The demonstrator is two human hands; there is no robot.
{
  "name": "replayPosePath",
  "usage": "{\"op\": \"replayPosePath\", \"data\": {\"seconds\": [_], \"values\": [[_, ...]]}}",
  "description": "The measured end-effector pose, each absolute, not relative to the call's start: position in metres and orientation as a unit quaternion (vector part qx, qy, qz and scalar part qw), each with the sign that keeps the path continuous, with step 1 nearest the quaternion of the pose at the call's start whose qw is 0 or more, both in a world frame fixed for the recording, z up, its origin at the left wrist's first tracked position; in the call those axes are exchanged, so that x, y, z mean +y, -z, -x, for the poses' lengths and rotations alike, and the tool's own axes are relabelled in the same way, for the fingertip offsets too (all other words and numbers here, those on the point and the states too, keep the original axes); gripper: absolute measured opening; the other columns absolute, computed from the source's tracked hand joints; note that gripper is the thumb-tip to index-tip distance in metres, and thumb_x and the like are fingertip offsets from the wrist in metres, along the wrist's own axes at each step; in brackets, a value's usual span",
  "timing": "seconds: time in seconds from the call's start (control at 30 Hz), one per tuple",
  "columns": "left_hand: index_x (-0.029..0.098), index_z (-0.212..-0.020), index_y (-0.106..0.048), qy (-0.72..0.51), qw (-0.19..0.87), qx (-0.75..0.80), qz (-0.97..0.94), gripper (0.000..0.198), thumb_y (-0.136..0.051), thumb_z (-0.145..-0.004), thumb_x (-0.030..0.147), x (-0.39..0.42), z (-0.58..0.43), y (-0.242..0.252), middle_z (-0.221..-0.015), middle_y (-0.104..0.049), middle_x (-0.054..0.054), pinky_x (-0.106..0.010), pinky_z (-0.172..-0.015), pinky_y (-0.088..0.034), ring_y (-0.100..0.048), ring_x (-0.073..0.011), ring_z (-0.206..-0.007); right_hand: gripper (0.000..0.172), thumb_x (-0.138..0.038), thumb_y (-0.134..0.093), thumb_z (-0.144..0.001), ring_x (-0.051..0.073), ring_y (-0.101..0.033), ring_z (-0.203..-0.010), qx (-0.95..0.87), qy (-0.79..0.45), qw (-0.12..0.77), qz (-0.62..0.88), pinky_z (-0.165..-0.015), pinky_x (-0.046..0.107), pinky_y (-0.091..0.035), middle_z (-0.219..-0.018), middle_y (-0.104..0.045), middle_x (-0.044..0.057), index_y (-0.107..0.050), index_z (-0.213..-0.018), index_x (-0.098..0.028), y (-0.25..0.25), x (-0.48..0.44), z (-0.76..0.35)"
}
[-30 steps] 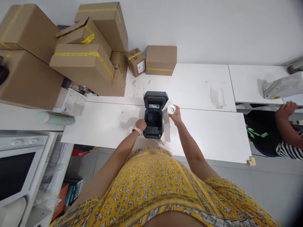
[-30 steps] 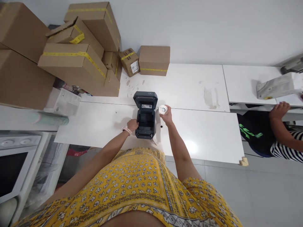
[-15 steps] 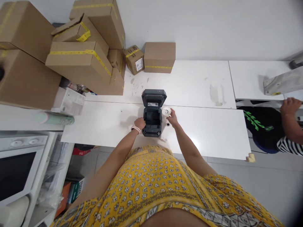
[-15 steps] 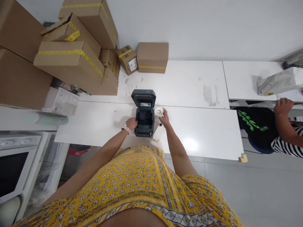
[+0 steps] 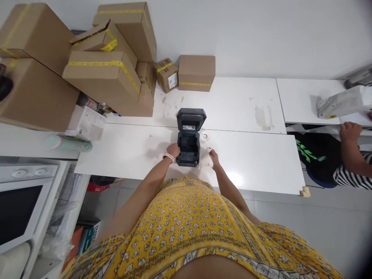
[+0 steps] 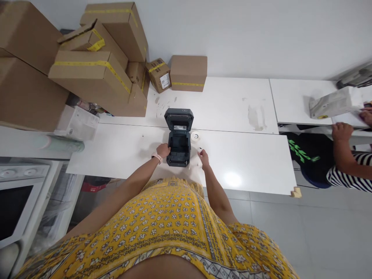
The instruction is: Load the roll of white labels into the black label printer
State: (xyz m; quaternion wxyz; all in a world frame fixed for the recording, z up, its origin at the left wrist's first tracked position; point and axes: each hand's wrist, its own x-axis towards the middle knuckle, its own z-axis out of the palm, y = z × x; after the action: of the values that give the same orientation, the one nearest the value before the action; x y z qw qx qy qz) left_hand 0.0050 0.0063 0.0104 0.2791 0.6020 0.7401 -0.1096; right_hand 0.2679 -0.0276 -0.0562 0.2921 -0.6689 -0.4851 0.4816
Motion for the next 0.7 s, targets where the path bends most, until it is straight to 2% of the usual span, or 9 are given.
{"op": "replayPosePath", "data": {"seconds": [0.1, 0.17, 0.27, 0.37, 0.47, 0.57, 0.7], "values": [[0.011, -0.109, -0.069, 0.106, 0.288, 0.727, -0.614, 0.032, -0.046, -0.095, 0.029, 0.008, -0.004, -0.008, -0.112, -0.068, -0.020, -0.035, -0.085, -0.051, -0.064, -0.0313, -0.109, 0.051, -0.059, -0.041, -0.086, 0.021, -0.063, -0.086, -0.536, -0.512, 0.312, 0.594, -0.072, 0.033, -0.053, -0.100, -0.067, 0.007, -0.056, -0.117, -0.021, 0.022, -0.026, -0.270], [0.011, -0.109, -0.069, 0.101, 0.294, 0.724, -0.615, 0.031, -0.048, -0.095, 0.029, 0.009, -0.004, -0.009, -0.111, -0.068, -0.020, -0.034, -0.085, -0.051, -0.065, -0.0312, -0.109, 0.048, -0.056, -0.042, -0.090, 0.022, -0.063, -0.089, -0.623, -0.498, 0.268, 0.541, -0.075, 0.034, -0.052, -0.102, -0.067, 0.007, -0.058, -0.119, -0.021, -0.001, -0.017, -0.259], [0.012, -0.110, -0.069, 0.088, 0.295, 0.730, -0.610, 0.031, -0.051, -0.094, 0.032, 0.008, -0.004, -0.011, -0.112, -0.068, -0.020, -0.034, -0.087, -0.050, -0.064, -0.0305, -0.110, 0.039, -0.044, -0.050, -0.092, 0.024, -0.061, -0.096, -0.779, -0.363, 0.117, 0.497, -0.083, 0.035, -0.048, -0.105, -0.066, 0.010, -0.061, -0.120, -0.020, -0.023, 0.008, -0.222], [0.014, -0.110, -0.069, 0.080, 0.297, 0.737, -0.601, 0.031, -0.051, -0.094, 0.033, 0.004, -0.005, -0.012, -0.112, -0.068, -0.020, -0.033, -0.089, -0.049, -0.064, -0.0293, -0.111, 0.037, -0.035, -0.056, -0.091, 0.027, -0.058, -0.108, -0.857, -0.210, -0.032, 0.470, -0.094, 0.038, -0.040, -0.116, -0.065, 0.012, -0.061, -0.125, -0.022, -0.027, 0.034, -0.181], [0.013, -0.112, -0.068, 0.080, 0.292, 0.743, -0.596, 0.032, -0.049, -0.095, 0.032, 0.001, -0.005, -0.012, -0.112, -0.069, -0.019, -0.033, -0.089, -0.049, -0.064, -0.0287, -0.111, 0.033, -0.034, -0.060, -0.089, 0.028, -0.057, -0.112, -0.877, -0.162, -0.132, 0.433, -0.099, 0.040, -0.033, -0.115, -0.067, 0.012, -0.066, -0.119, -0.022, -0.016, 0.048, -0.155], [0.014, -0.112, -0.067, 0.078, 0.294, 0.746, -0.592, 0.032, -0.047, -0.095, 0.032, -0.001, -0.004, -0.010, -0.112, -0.069, -0.018, -0.033, -0.088, -0.049, -0.065, -0.0277, -0.110, 0.030, -0.034, -0.060, -0.089, 0.029, -0.058, -0.110, -0.879, -0.164, -0.164, 0.417, -0.099, 0.042, -0.031, -0.110, -0.070, 0.014, -0.070, -0.114, -0.021, -0.003, 0.050, -0.149], [0.015, -0.113, -0.063, 0.063, 0.304, 0.760, -0.571, 0.033, -0.045, -0.096, 0.036, -0.004, -0.003, -0.006, -0.112, -0.069, -0.017, -0.033, -0.088, -0.048, -0.064, -0.0274, -0.110, 0.036, -0.035, -0.049, -0.094, 0.029, -0.057, -0.113, -0.882, -0.164, -0.166, 0.410, -0.103, 0.044, -0.026, -0.115, -0.068, 0.014, -0.066, -0.123, -0.022, 0.009, 0.043, -0.153]]}}
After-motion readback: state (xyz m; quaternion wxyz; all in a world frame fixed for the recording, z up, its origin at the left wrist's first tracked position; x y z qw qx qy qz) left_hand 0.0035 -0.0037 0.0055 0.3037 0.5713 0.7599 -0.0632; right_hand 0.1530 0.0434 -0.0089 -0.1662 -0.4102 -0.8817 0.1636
